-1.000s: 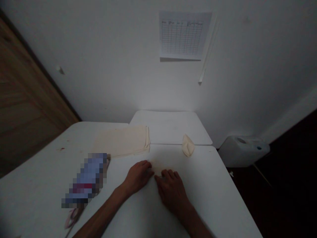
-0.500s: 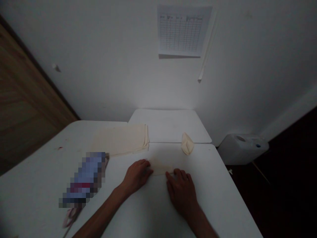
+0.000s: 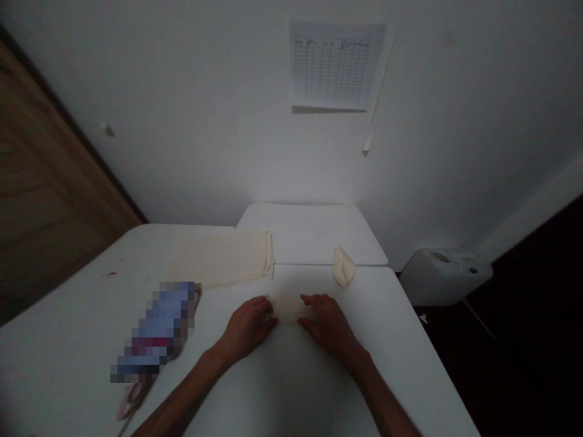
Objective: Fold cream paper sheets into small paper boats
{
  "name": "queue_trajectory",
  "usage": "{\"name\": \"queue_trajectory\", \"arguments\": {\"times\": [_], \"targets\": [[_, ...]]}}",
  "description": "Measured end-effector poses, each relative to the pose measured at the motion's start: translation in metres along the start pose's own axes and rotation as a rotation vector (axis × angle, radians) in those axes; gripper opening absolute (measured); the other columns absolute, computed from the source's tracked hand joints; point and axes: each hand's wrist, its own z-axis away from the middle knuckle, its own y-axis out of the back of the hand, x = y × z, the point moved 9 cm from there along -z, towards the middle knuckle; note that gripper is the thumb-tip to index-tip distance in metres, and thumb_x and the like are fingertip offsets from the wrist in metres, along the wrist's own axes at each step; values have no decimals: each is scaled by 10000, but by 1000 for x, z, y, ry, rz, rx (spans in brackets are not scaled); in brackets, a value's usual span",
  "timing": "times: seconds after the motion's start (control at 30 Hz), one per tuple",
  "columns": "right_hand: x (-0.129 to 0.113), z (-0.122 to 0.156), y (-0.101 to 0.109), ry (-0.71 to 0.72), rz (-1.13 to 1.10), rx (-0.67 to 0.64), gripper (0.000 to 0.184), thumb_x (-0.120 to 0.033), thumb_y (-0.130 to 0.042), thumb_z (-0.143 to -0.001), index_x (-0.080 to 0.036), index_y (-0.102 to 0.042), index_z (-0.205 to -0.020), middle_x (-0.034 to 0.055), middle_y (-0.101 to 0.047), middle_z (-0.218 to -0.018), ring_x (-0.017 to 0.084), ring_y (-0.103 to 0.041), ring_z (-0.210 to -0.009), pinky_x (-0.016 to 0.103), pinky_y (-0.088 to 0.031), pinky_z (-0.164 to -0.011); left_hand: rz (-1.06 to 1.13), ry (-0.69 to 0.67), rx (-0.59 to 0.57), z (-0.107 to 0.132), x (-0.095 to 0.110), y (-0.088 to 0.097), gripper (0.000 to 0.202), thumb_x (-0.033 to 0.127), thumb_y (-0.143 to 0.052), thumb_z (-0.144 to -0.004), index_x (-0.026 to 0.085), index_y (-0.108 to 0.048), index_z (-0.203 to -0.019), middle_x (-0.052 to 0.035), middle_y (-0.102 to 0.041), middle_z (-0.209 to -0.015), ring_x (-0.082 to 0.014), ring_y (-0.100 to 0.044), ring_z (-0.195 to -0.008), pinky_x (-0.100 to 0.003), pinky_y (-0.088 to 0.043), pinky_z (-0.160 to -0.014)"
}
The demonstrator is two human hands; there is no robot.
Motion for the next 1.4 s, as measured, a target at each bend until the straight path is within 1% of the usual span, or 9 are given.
{"name": "queue_trajectory", "arguments": {"times": [0.07, 0.13, 0.3, 0.43, 0.63, 0.77, 0.9, 1.23, 1.4], "targets": [[-8, -10, -5, 30, -40, -60, 437, -277, -691, -799, -224, -576, -1217, 44, -672, -1049, 214, -583, -991, 379, -429, -930, 36, -19, -25, 2, 2, 4, 77, 232, -615, -802, 210, -618, -876, -32, -608, -951, -196, -573, -920, -288, -427, -819], [-12, -15, -11, 49, -70, -120, 384, -246, -701, -785, -238, -623, -1161, 27, -694, -977, 198, -606, -927, 345, -454, -876, 61, -38, -60, 4, 4, 8, 60, 225, -621, -791, 210, -626, -849, -28, -611, -947, -193, -576, -916, -279, -435, -804], [-1, -14, -20, 30, -40, -175, 242, -195, -685, -777, -230, -703, -1015, 35, -706, -926, 178, -628, -863, 301, -472, -822, 67, -55, -110, 11, 8, 13, 45, 197, -600, -788, 208, -640, -807, -34, -617, -967, -194, -582, -923, -274, -443, -795], [5, -9, -15, 0, -38, -155, 245, -201, -640, -808, -228, -692, -1046, 41, -698, -932, 176, -633, -866, 303, -473, -821, 90, -58, -76, 11, 6, 15, 70, 199, -579, -821, 204, -648, -807, -34, -619, -957, -185, -583, -925, -262, -443, -807], [2, -11, -13, -31, -9, -169, 273, -202, -592, -830, -234, -646, -1097, 37, -688, -962, 184, -630, -910, 318, -452, -855, 63, -6, -54, 7, -1, 11, 177, 283, -553, -877, 195, -648, -756, -33, -619, -917, -182, -587, -886, -268, -442, -796], [5, -14, -15, -79, -31, -193, 344, -180, -607, -793, -241, -618, -1132, 44, -681, -1041, 190, -625, -974, 322, -438, -886, 47, 9, -32, 5, -3, 9, 134, 272, -579, -857, 191, -656, -784, -42, -625, -929, -190, -589, -906, -269, -439, -808], [6, -17, -13, -124, -77, -202, 385, -173, -636, -749, -239, -620, -1128, 45, -689, -1022, 203, -630, -977, 337, -436, -893, 45, 32, -54, 3, -6, 6, 105, 277, -603, -840, 194, -667, -840, -45, -632, -942, -194, -594, -921, -275, -436, -828], [5, -23, -11, -193, -129, -231, 378, -176, -653, -712, -225, -637, -1087, 54, -695, -974, 214, -649, -939, 321, -476, -827, 38, 48, -115, -5, -5, 8, 80, 258, -625, -814, 192, -659, -782, -41, -627, -898, -188, -609, -857, -259, -434, -768], [6, -24, -12, -204, -115, -247, 366, -178, -653, -706, -218, -643, -1070, 60, -694, -979, 219, -649, -943, 332, -472, -831, 44, 59, -132, -6, -6, 7, 88, 268, -621, -820, 197, -659, -784, -37, -628, -906, -188, -609, -872, -263, -434, -783]]}}
